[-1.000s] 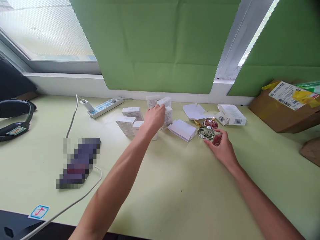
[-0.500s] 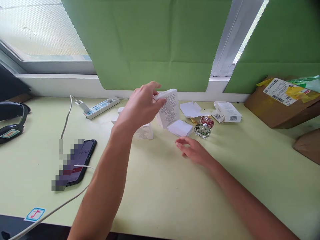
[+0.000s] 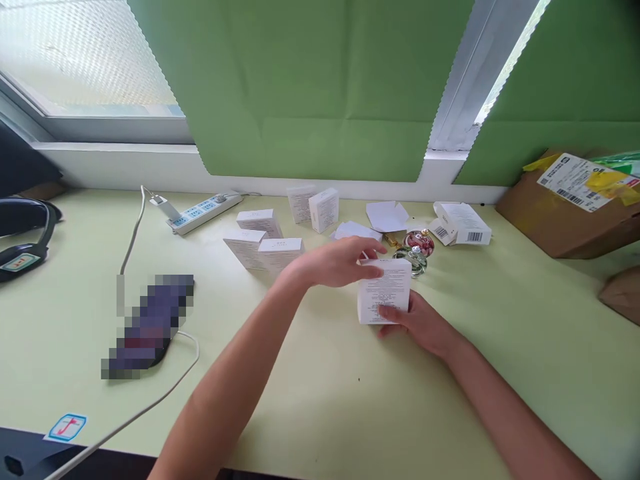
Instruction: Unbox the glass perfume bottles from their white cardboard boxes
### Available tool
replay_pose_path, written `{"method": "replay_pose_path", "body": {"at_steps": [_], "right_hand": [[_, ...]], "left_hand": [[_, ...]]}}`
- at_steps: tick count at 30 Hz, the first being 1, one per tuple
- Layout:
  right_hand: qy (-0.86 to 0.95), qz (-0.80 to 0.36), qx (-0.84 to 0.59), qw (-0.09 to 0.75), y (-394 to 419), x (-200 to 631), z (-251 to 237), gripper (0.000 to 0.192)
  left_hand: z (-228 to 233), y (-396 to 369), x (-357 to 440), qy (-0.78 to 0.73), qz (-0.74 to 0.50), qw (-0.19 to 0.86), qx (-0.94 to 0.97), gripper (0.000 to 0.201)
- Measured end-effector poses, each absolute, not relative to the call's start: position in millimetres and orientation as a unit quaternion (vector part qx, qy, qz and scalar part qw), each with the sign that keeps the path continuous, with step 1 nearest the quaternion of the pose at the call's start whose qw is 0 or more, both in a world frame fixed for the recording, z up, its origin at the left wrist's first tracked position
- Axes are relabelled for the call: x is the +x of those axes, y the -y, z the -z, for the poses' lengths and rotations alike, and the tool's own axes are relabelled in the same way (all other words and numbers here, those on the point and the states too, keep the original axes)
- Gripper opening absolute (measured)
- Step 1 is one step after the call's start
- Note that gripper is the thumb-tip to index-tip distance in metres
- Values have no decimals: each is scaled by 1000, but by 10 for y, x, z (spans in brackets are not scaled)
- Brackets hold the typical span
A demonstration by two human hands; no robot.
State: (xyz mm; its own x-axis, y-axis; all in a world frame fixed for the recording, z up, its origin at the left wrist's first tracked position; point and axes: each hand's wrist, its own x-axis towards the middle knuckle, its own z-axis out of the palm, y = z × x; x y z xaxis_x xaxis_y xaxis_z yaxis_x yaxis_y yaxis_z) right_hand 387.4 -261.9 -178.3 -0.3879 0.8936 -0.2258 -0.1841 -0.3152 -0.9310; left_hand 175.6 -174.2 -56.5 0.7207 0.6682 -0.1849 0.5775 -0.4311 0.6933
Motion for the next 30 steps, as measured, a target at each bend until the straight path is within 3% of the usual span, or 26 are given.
{"method": "replay_pose_path", "body": {"at_steps": [6, 13, 30], "right_hand": [[479, -707, -428, 297, 2620, 3994, 1691, 48], [512, -704, -427, 245, 2617, 4021, 1667, 49], [550, -703, -394, 221, 2620, 4020, 1619, 52]], "left_hand": [[538, 1696, 1726, -292, 34, 446, 845, 46], [555, 1652, 1692, -271, 51, 432, 859, 44], [535, 1671, 1664, -237, 91, 480, 840, 48]]}}
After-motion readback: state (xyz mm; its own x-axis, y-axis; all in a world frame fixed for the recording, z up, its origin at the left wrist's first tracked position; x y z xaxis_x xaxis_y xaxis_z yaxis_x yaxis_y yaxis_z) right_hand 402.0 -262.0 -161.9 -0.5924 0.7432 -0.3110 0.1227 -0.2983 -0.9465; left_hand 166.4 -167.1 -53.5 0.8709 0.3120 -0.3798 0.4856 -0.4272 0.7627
